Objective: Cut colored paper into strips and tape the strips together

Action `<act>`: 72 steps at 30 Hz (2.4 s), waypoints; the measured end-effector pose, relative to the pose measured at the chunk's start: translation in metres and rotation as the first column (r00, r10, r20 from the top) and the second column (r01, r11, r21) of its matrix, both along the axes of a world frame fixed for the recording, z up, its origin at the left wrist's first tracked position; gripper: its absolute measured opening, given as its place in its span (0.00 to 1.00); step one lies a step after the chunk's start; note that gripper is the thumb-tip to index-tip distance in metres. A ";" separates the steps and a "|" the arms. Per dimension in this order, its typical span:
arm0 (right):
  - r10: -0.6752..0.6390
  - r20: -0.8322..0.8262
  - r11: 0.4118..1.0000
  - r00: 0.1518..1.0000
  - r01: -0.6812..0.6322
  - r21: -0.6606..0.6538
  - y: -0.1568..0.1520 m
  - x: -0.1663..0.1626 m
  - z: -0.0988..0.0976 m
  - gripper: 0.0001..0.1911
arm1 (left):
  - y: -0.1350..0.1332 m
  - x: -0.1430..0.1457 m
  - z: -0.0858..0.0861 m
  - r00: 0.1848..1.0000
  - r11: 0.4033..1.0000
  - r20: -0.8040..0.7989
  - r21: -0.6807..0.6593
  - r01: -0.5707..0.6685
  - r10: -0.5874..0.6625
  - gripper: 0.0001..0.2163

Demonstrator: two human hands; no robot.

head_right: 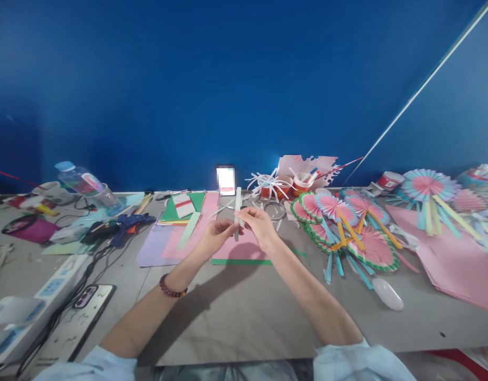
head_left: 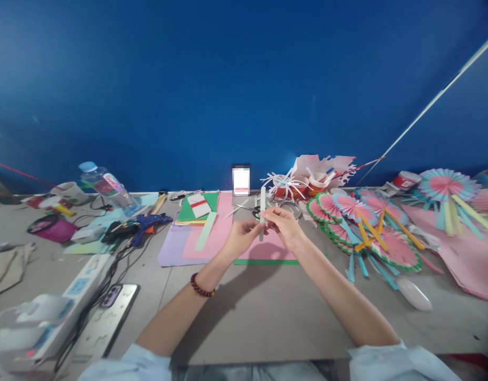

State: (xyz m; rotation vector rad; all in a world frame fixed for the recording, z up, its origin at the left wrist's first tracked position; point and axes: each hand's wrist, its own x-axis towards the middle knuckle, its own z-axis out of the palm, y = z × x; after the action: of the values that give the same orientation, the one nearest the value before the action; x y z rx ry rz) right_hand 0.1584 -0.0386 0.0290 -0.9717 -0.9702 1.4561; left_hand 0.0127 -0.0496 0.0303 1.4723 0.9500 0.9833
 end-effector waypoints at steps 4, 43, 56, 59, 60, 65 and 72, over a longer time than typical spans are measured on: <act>-0.032 -0.008 0.999 0.999 0.032 -0.013 0.000 0.001 0.001 0.12 | -0.003 0.003 0.000 0.999 0.999 0.022 -0.012 -0.036 0.036 0.20; 0.022 0.016 1.000 1.000 -0.022 -0.010 0.001 0.005 0.006 0.10 | -0.002 0.006 -0.009 0.986 0.995 0.138 0.013 -0.101 0.098 0.15; -0.109 -0.141 0.992 0.984 0.099 -0.073 0.005 0.021 0.019 0.11 | -0.009 0.010 -0.002 0.993 0.994 0.062 0.034 -0.103 0.101 0.19; -0.115 -0.168 0.991 0.979 0.102 -0.087 0.006 0.021 0.018 0.12 | -0.009 0.009 0.000 0.990 0.995 0.099 -0.002 -0.100 0.099 0.18; -0.120 -0.172 0.990 0.978 0.106 -0.090 0.006 0.020 0.018 0.12 | -0.008 0.008 0.001 0.988 0.995 0.114 -0.015 -0.101 0.102 0.18; -0.060 -0.066 0.994 0.996 0.054 -0.096 0.005 0.019 0.018 0.15 | -0.006 0.004 0.004 0.985 0.995 0.139 -0.041 -0.095 0.100 0.17; 0.184 0.168 0.983 0.969 -0.180 -0.037 0.003 0.017 0.009 0.14 | -0.004 0.004 0.001 0.994 0.998 0.091 0.002 -0.058 0.057 0.18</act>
State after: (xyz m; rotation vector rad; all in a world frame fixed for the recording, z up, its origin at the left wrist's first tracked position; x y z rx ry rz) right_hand 0.1754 -0.0353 0.0383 -1.0586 -1.1968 1.5564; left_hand 0.0163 -0.0533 0.0311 1.3980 0.9291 1.0860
